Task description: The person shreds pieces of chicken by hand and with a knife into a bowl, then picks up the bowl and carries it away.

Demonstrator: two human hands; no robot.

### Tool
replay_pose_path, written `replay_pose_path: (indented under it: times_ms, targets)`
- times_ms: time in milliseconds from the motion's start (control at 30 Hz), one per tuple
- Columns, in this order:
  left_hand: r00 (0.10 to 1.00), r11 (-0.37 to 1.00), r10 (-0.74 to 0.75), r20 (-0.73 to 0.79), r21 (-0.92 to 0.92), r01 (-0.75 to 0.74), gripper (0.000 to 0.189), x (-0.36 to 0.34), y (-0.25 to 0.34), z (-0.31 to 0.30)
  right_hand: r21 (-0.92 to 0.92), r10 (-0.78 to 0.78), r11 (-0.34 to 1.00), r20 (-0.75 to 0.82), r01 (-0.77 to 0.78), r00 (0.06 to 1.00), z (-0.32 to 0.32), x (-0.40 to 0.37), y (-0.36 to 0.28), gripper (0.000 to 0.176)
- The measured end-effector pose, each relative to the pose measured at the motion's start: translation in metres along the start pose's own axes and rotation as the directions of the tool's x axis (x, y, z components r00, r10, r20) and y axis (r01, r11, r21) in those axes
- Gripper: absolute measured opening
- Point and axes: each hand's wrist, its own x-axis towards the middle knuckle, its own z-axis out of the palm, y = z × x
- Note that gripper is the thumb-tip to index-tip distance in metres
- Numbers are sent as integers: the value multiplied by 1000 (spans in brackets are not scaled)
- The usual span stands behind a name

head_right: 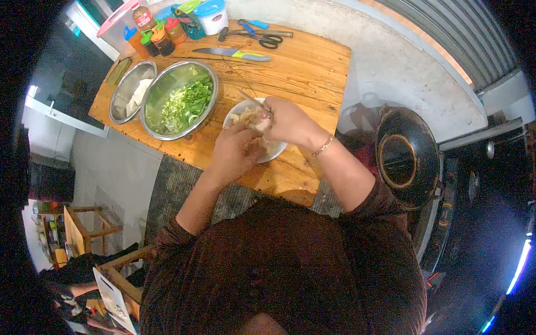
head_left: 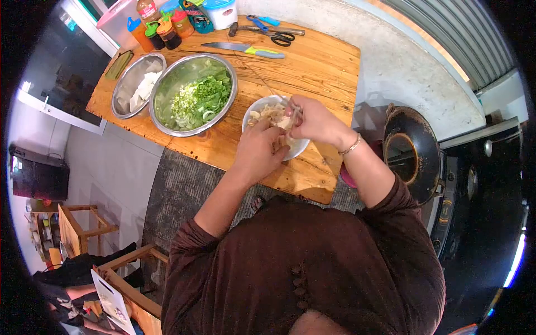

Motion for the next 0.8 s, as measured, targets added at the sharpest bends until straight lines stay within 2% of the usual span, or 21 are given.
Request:
replay_pose_path:
  times_ms: [167,267,333,467,533,633,667,733,800]
  targets:
    - [998,1000,-23,-52,-16,22,30,5,2,5,190,18,981,54,-28,998,-29,8,-12,32]
    - [999,1000,-23,28,14,23,30,7,-2,7,243,17,969,68,-33,998,-38,11,-17,31]
    - [998,991,-13,55,130,6,30,7,-2,14,310,12,950,68,-33,998,-40,14,-17,30]
    - [995,936,21,100,348,-55,29,12,8,17,290,22,957,-8,-18,1000,-21,28,-6,27]
    - [992,931,37,124,355,-79,26,13,5,21,277,13,961,-40,-2,999,-6,34,6,23]
    - [991,919,37,125,386,-83,23,13,2,24,415,-19,910,13,12,1000,10,37,17,21]
    - [992,913,33,119,400,-79,23,13,0,23,377,-25,926,-39,38,999,11,35,19,20]
    - [991,975,-46,129,223,16,23,14,0,14,293,-43,952,-140,83,989,9,27,15,17]
    - [992,994,-77,98,79,69,22,13,-2,5,130,31,991,-120,-15,992,-7,12,0,14]
